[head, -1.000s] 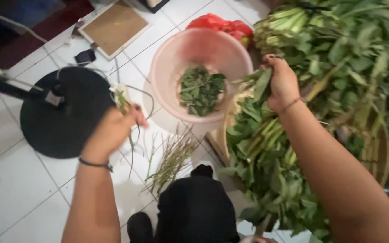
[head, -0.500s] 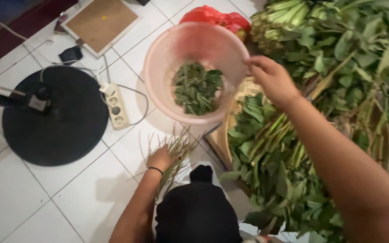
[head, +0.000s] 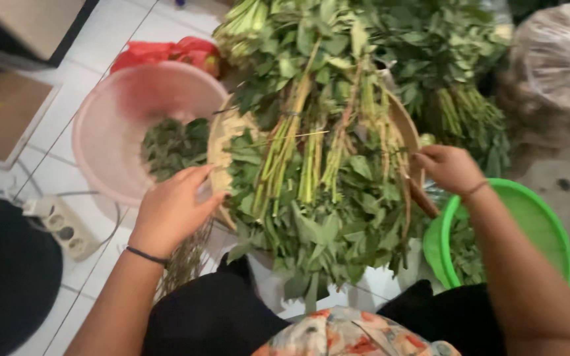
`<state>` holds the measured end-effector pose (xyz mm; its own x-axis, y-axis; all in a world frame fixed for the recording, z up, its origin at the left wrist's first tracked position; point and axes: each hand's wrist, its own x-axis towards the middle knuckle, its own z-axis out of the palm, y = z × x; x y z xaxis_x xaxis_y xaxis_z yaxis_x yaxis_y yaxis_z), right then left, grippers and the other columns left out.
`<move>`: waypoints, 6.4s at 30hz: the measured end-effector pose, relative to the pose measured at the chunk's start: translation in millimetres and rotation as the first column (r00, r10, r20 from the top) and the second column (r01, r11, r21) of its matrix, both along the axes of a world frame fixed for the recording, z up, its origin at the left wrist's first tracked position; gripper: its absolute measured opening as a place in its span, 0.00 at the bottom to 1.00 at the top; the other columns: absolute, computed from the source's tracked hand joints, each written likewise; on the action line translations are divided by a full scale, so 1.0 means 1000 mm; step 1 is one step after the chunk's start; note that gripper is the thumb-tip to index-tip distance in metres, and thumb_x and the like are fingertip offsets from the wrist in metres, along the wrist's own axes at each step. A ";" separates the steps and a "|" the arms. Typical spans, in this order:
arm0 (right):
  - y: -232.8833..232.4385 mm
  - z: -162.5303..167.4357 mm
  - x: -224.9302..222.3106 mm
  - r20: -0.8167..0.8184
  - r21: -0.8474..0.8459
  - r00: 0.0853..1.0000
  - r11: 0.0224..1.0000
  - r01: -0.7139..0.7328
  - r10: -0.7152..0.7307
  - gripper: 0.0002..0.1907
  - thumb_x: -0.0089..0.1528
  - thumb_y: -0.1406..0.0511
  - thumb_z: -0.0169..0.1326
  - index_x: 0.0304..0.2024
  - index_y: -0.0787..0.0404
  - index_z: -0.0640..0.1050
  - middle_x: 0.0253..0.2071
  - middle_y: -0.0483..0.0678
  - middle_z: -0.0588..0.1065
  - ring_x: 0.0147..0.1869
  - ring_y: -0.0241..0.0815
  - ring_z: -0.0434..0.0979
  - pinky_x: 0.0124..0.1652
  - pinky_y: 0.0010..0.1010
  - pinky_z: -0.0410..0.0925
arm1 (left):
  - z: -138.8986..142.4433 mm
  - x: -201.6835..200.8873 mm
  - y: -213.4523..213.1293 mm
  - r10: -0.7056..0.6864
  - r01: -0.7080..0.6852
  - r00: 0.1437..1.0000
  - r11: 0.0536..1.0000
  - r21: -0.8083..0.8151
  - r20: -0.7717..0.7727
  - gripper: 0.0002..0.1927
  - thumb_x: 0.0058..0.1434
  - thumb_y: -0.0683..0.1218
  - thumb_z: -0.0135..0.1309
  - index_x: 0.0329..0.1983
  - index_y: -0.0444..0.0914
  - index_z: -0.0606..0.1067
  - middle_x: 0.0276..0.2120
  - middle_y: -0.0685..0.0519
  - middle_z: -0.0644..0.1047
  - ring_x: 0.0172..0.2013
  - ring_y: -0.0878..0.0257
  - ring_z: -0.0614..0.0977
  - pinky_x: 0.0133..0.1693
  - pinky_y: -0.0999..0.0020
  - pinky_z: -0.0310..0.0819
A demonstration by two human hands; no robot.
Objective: The person sits on the floor and processes leafy green vegetables by hand. They remove leaves from stems and place them into a green basket, while discarding stems into a pink basket.
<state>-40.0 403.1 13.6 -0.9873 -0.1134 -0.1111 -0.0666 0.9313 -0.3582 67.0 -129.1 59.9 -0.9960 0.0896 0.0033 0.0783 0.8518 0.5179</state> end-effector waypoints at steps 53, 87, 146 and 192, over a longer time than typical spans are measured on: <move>-0.119 0.011 0.017 -0.487 -0.014 0.803 0.917 -0.399 0.342 0.35 0.52 0.68 0.58 0.64 0.48 0.73 0.68 0.47 0.69 0.61 0.52 0.78 0.56 0.41 0.73 | 0.123 -0.072 0.002 0.045 0.203 0.979 -0.342 0.917 -0.200 0.23 0.81 0.61 0.41 0.33 0.43 0.67 0.25 0.61 0.61 0.23 0.74 0.60 0.25 0.81 0.50; 0.067 0.080 0.049 0.131 -0.435 0.954 0.880 -0.189 0.270 0.10 0.61 0.68 0.56 0.42 0.63 0.84 0.34 0.43 0.82 0.38 0.32 0.79 0.42 0.28 0.74 | 0.041 -0.103 0.162 -0.122 -0.149 0.966 0.457 0.877 0.228 0.16 0.72 0.58 0.49 0.47 0.43 0.79 0.34 0.56 0.79 0.23 0.72 0.73 0.21 0.79 0.61; 0.015 -0.011 0.009 -0.147 -0.812 0.975 0.583 -0.023 -0.166 0.05 0.63 0.72 0.50 0.37 0.62 0.78 0.34 0.43 0.75 0.37 0.30 0.72 0.39 0.22 0.67 | 0.032 -0.115 0.173 -0.050 -0.256 0.967 -0.229 0.939 0.252 0.19 0.72 0.60 0.46 0.51 0.42 0.70 0.45 0.51 0.83 0.31 0.61 0.87 0.14 0.78 0.56; -0.064 0.065 0.092 -0.277 -0.107 0.921 0.944 -0.312 0.273 0.07 0.59 0.60 0.60 0.38 0.49 0.84 0.34 0.46 0.80 0.37 0.46 0.81 0.37 0.38 0.73 | -0.014 -0.131 0.192 0.252 -0.139 0.926 -0.466 0.874 0.282 0.19 0.71 0.62 0.44 0.52 0.45 0.70 0.49 0.56 0.82 0.40 0.57 0.87 0.16 0.76 0.55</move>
<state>51.7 339.5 78.9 -0.9000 -0.3972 0.1797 -0.4352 0.7946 -0.4234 -64.1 63.0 45.6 -0.9335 -0.2951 -0.2036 0.1358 -0.8166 0.5611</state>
